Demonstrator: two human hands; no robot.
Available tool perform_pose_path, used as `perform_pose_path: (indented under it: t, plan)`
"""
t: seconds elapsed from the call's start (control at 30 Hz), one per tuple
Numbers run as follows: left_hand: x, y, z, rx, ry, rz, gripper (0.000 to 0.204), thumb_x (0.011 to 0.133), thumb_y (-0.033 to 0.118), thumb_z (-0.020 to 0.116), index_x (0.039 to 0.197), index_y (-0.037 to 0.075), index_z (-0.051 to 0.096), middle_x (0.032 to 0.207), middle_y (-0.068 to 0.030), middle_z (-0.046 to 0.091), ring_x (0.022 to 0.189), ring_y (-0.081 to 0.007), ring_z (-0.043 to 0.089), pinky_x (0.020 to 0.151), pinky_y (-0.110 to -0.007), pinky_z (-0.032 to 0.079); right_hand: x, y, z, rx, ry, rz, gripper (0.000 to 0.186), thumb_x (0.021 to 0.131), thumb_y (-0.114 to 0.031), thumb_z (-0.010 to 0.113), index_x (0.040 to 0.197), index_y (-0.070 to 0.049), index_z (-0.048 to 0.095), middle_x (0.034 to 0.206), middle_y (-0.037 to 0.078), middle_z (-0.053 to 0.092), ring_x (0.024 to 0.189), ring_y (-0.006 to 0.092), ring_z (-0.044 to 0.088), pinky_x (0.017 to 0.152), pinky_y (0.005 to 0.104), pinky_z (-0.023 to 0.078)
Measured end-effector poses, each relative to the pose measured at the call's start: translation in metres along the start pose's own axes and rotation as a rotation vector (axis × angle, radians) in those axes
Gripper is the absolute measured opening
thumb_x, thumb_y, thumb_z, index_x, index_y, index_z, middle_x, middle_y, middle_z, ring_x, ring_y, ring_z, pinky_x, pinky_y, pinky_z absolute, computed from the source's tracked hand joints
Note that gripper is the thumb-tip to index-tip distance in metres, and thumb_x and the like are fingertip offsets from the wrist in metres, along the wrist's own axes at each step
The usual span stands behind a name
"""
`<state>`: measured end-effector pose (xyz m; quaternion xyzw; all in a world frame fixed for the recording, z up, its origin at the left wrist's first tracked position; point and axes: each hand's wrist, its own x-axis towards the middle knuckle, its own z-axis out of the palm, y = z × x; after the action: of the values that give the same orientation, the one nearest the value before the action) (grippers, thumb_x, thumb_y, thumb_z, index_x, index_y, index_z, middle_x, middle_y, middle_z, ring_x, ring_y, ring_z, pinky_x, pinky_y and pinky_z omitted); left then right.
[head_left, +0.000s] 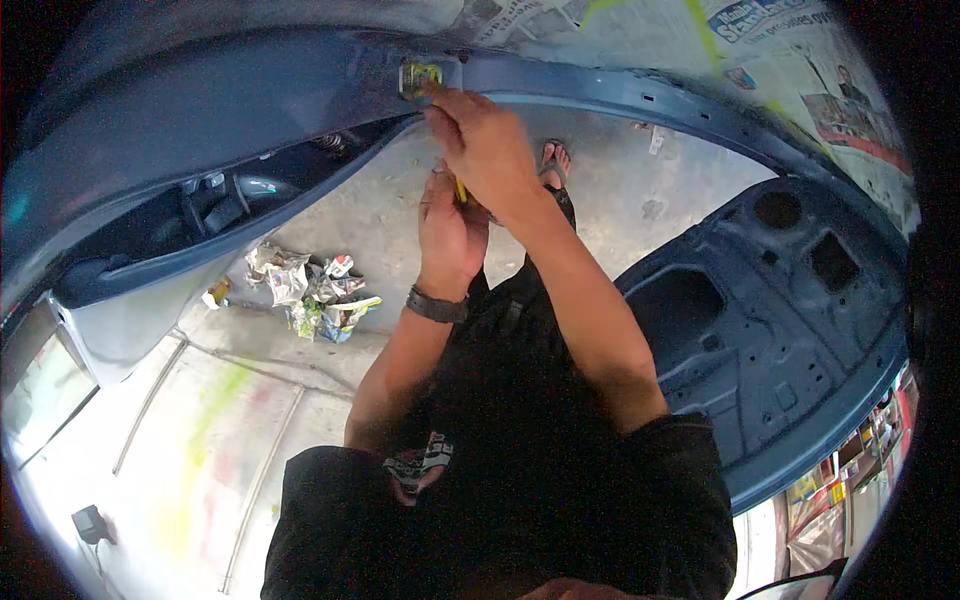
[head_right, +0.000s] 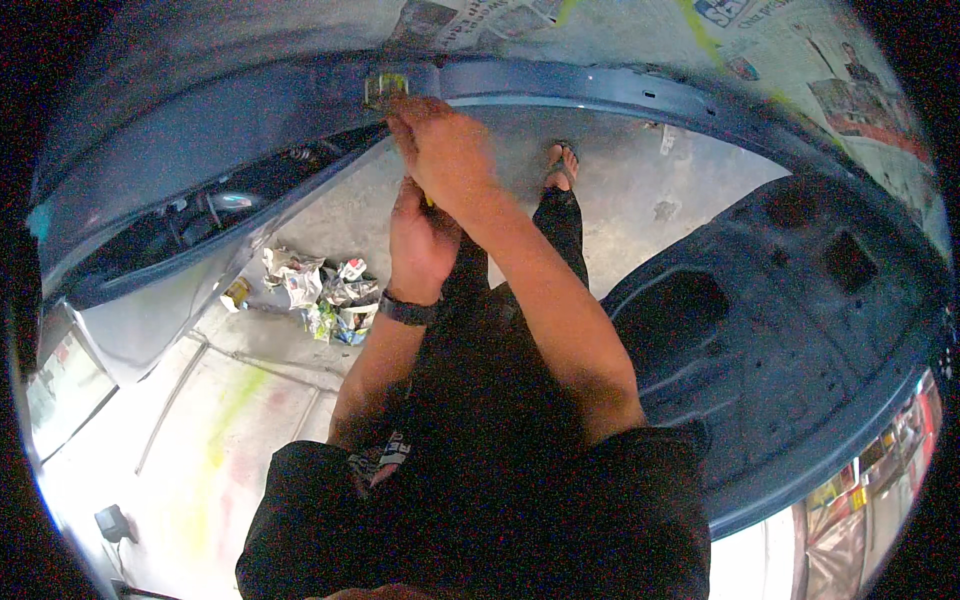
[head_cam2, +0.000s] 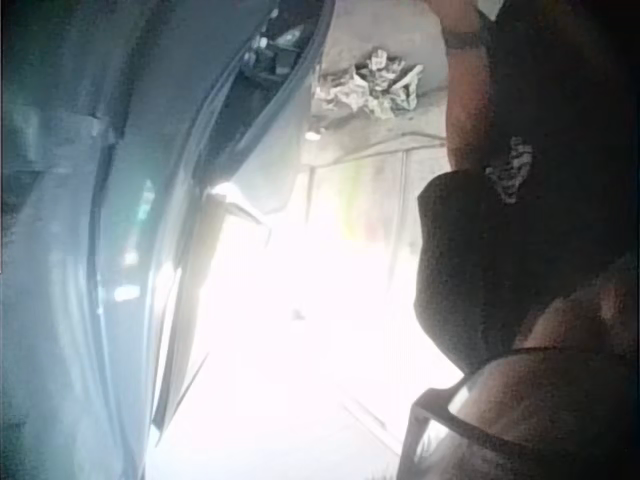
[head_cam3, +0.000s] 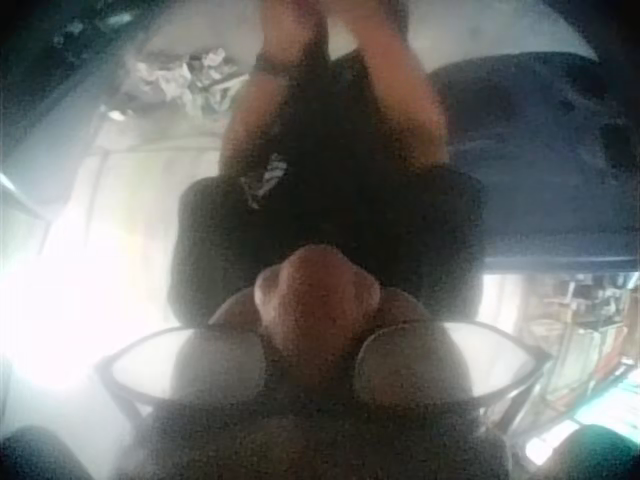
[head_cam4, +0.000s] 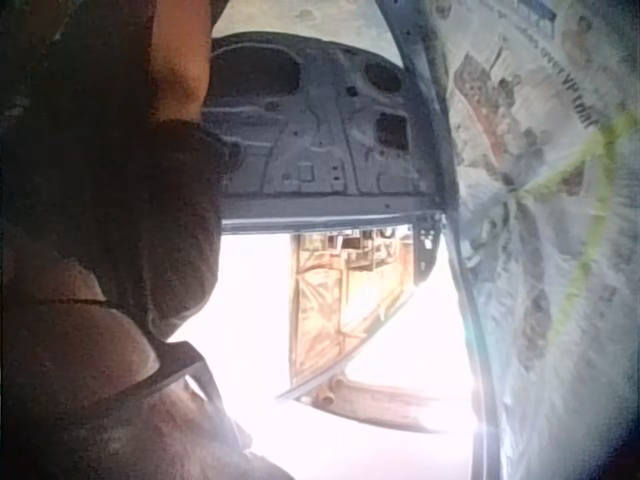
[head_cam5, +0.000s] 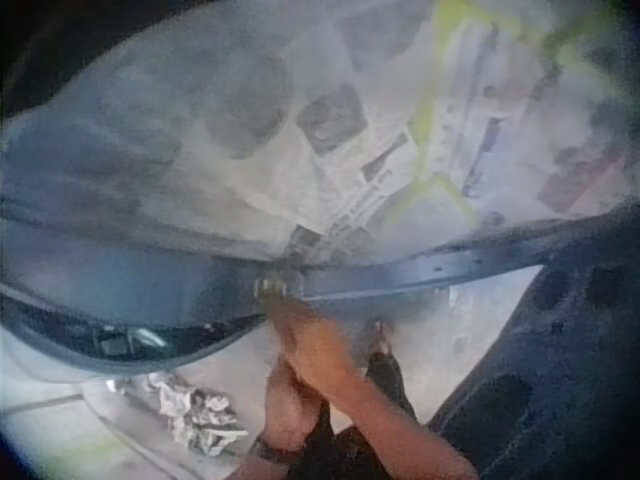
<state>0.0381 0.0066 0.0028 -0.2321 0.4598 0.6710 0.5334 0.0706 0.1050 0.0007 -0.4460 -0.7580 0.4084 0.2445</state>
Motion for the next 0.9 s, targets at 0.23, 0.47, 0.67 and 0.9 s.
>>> perform_pose_path:
  t: [0.23,0.47,0.67,0.9]
  plan:
    - [-0.032,0.003,-0.032,0.280,-0.053,0.089,0.018,0.098,0.027,0.051,0.099,0.009,0.053,0.075,0.0019,0.048,0.066,-0.0082,0.044,0.063,-0.025,0.039,0.018,0.015,0.000,0.065,0.172,0.087,0.019,0.083,-0.014,0.065,0.099,-0.005,0.064,0.084,0.017,0.062,0.067,0.0351,0.062,0.057,0.0391,0.048]
    - [-0.041,0.008,-0.054,0.387,0.036,0.112,0.020,0.097,0.028,0.054,0.099,0.007,0.054,0.071,0.0022,0.048,0.059,-0.0074,0.041,0.056,-0.024,0.036,0.035,0.011,0.028,0.049,0.273,-0.016,0.015,0.076,-0.007,0.068,0.090,-0.004,0.066,0.086,0.017,0.059,0.076,0.0347,0.060,0.064,0.0426,0.048]
    - [-0.043,0.016,-0.054,0.404,0.014,0.103,0.018,0.098,0.027,0.052,0.095,0.009,0.052,0.072,0.0022,0.047,0.062,-0.0072,0.043,0.057,-0.024,0.037,0.034,0.008,0.044,0.075,0.383,-0.028,0.015,0.075,0.001,0.065,0.089,-0.004,0.064,0.086,0.017,0.053,0.080,0.0363,0.054,0.069,0.0428,0.045]
    - [-0.043,0.020,-0.061,0.388,0.012,0.115,0.019,0.097,0.027,0.053,0.100,0.008,0.053,0.075,0.0015,0.050,0.063,-0.0083,0.044,0.060,-0.025,0.039,0.031,0.011,0.041,0.098,0.318,-0.052,0.017,0.076,0.002,0.064,0.091,-0.005,0.064,0.088,0.018,0.051,0.084,0.0351,0.051,0.069,0.0420,0.045]
